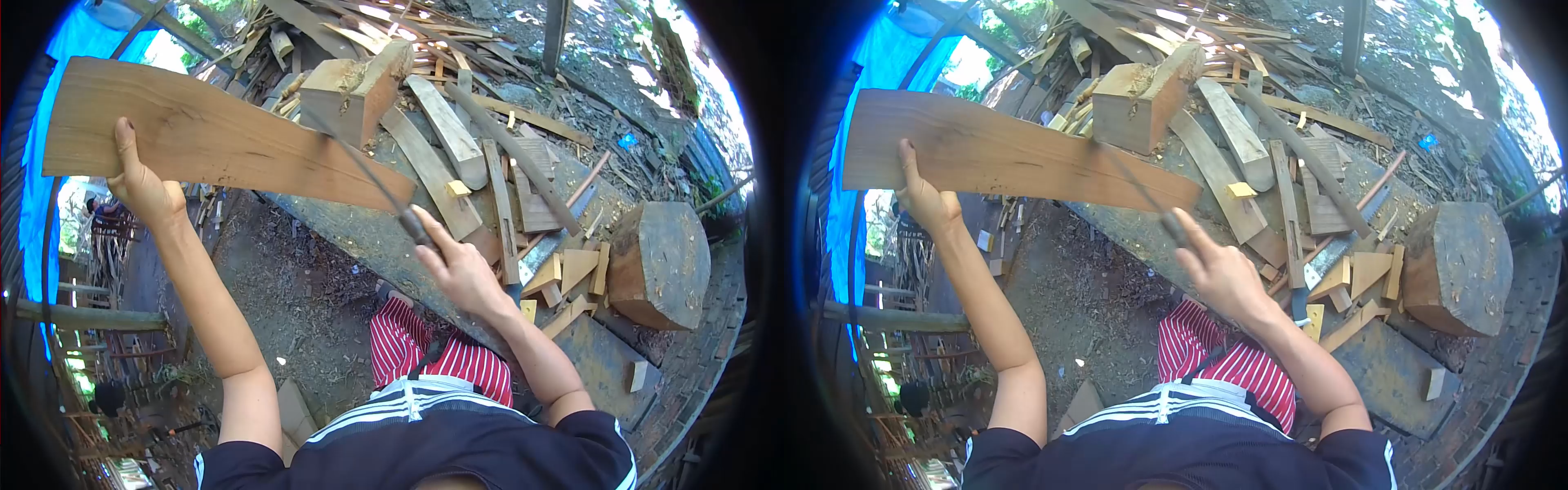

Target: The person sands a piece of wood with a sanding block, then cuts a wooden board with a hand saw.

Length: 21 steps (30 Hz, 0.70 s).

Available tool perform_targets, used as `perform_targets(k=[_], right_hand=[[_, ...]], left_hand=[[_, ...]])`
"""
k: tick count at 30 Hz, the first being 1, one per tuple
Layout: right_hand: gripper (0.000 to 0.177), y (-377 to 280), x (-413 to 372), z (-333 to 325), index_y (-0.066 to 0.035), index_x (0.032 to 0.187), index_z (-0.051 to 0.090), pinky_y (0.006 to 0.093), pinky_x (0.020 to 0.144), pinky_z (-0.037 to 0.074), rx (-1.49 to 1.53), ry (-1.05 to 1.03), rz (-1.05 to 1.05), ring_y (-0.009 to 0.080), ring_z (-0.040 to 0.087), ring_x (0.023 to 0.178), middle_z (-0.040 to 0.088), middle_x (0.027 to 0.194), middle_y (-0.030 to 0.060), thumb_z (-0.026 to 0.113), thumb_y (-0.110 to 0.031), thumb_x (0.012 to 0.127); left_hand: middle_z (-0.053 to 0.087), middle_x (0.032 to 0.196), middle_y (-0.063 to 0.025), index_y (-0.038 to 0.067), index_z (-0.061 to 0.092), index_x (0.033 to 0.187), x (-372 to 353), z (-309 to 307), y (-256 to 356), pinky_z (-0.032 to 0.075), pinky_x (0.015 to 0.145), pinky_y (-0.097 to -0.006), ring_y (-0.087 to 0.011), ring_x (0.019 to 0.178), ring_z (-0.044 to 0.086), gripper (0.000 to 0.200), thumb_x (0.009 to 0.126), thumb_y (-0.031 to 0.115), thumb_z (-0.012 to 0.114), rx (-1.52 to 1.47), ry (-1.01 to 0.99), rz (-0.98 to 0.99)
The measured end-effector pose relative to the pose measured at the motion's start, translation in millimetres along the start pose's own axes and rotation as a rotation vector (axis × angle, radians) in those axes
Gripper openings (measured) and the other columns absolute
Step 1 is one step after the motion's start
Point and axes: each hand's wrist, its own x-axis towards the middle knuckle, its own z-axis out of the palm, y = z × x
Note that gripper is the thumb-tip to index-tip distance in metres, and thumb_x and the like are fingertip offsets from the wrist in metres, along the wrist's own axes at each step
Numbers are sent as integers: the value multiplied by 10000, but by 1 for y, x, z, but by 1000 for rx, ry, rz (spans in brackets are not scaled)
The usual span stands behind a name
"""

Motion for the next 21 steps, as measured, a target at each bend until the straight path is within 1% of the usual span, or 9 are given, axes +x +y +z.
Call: perform_targets(k=[1, 4, 10, 13, 14, 15, 17, 18, 21], right_hand=[[602, 14, 0, 2, -221, 1530, 276, 467, 731, 527, -12, -56, 163, 399, 683, 730, 689, 804, 213, 487, -346, 981], [588, 37, -2, 7, -230, 1531, 288, 467, 727, 534, 6, -44, 179, 379, 694, 725, 701, 805, 183, 477, -355, 988], [598, -43, 0, -11, -248, 1530, 276, 482, 730, 523, 1, 11, -163, 403, 689, 739, 679, 766, 230, 490, -346, 980], [596, -1, 4, -4, -243, 1530, 275, 493, 713, 513, 104, -82, 37, 412, 680, 716, 668, 729, 224, 482, -350, 982], [590, 0, 10, 4, -250, 1529, 278, 490, 711, 517, 122, 64, -195, 403, 674, 684, 653, 687, 217, 475, -357, 984], [590, 2, 10, 2, -250, 1529, 278, 490, 711, 517, 116, 55, -203, 403, 674, 684, 653, 687, 217, 475, -357, 984], [596, -18, 9, -1, -261, 1537, 279, 439, 679, 489, -11, -89, 25, 292, 652, 618, 627, 695, 147, 491, -363, 989], [592, -28, 11, -3, -265, 1541, 266, 445, 666, 490, 42, -108, 19, 307, 643, 600, 622, 680, 165, 480, -348, 995], [584, -50, 9, -7, -269, 1533, 272, 460, 675, 486, 46, 28, -285, 335, 634, 603, 593, 651, 193, 481, -336, 991]], left_hand=[[627, 1181, -104, -32, 597, 1183, -1, -6, -1, 538, 910, -363, -196, 1064, 621, 352, 901, 148, 709, 33, 53, 0], [639, 1163, -99, -37, 632, 1133, 3, -7, -1, 537, 907, -352, -183, 1054, 623, 316, 898, 158, 714, 21, 70, 10], [643, 1155, -100, -44, 634, 1124, 2, -1, -3, 543, 893, -351, -185, 1030, 632, 320, 891, 157, 722, 11, 59, -46], [643, 1157, -103, -41, 639, 1122, 4, -4, -1, 549, 881, -351, -189, 1014, 640, 319, 888, 157, 726, 15, 63, 14], [642, 1159, -104, -38, 642, 1121, 4, -9, -2, 549, 883, -351, -188, 1014, 640, 317, 889, 161, 726, 36, 83, 14], [642, 1160, -105, -35, 644, 1120, 2, -12, -3, 549, 884, -350, -188, 1014, 640, 316, 889, 165, 726, 57, 103, 13], [641, 1164, -106, -41, 643, 1122, -2, -17, -2, 546, 887, -349, -185, 1017, 637, 323, 891, 170, 725, 97, 115, 10], [640, 1167, -108, -46, 642, 1125, 2, -12, -2, 542, 890, -348, -183, 1021, 635, 330, 893, 174, 724, 113, 122, 15], [641, 1166, -109, -59, 639, 1126, -3, -9, 4, 534, 902, -347, -182, 1030, 628, 338, 900, 179, 716, 91, 122, -33]])
